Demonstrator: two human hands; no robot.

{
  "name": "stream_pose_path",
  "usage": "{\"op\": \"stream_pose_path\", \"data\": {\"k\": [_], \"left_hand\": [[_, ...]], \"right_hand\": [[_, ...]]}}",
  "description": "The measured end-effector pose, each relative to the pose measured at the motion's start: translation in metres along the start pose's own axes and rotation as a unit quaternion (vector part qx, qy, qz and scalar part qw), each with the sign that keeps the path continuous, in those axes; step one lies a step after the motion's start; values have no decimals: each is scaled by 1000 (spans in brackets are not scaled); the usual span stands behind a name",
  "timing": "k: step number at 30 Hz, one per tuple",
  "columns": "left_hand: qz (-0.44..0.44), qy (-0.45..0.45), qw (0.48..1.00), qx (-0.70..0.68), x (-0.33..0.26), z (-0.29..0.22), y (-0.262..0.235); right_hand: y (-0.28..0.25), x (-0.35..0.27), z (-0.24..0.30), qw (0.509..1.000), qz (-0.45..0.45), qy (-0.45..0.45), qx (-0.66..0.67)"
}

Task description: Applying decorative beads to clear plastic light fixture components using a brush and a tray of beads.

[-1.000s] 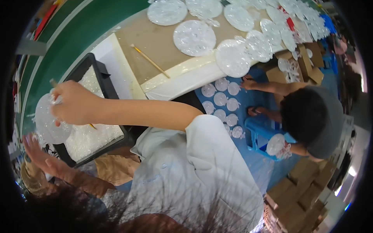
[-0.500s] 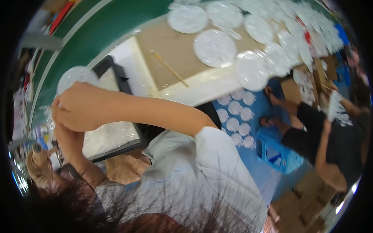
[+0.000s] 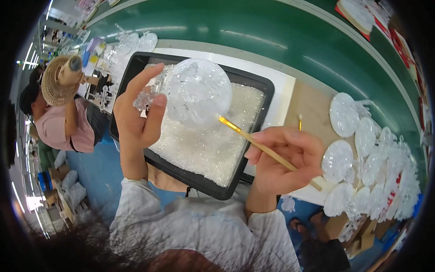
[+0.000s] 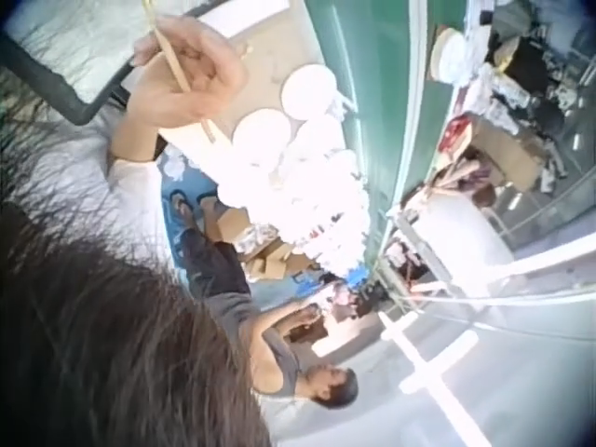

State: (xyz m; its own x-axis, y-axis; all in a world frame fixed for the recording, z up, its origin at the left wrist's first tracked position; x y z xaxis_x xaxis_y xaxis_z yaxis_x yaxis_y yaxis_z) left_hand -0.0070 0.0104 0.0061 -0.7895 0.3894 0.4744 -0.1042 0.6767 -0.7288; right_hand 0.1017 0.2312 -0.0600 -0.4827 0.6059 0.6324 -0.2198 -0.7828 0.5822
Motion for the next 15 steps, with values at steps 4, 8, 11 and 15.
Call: {"op": "stream_pose_path", "data": {"k": [4,8,11,15], "left_hand": [[4,30,999,26,4,4,3],[-22,54,998,26,4,6,8],[-27,97,995,-5,3,8,13],[11,104,994,-42,2,10,13]], "right_hand": [[10,-10,-12,995,25,1,-100],[11,-12,-14,986,73,0,-150],[3,-7,-13,978,156,-10,-141],[-4,-6,-11,967,196,7,-160]]}}
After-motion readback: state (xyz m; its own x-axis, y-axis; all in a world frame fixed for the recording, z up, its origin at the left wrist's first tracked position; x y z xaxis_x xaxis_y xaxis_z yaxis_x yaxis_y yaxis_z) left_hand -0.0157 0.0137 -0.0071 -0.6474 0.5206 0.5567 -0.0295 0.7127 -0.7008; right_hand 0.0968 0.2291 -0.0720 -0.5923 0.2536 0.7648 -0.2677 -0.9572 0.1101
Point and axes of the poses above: each hand's wrist, its own x-axis towards the middle knuckle, its own y-axis out of the palm, z = x × y, the point moved 1 cm from there along x, towards the middle knuckle, and after that the axes turned 11 degrees about -y, right-handed, at the moved point
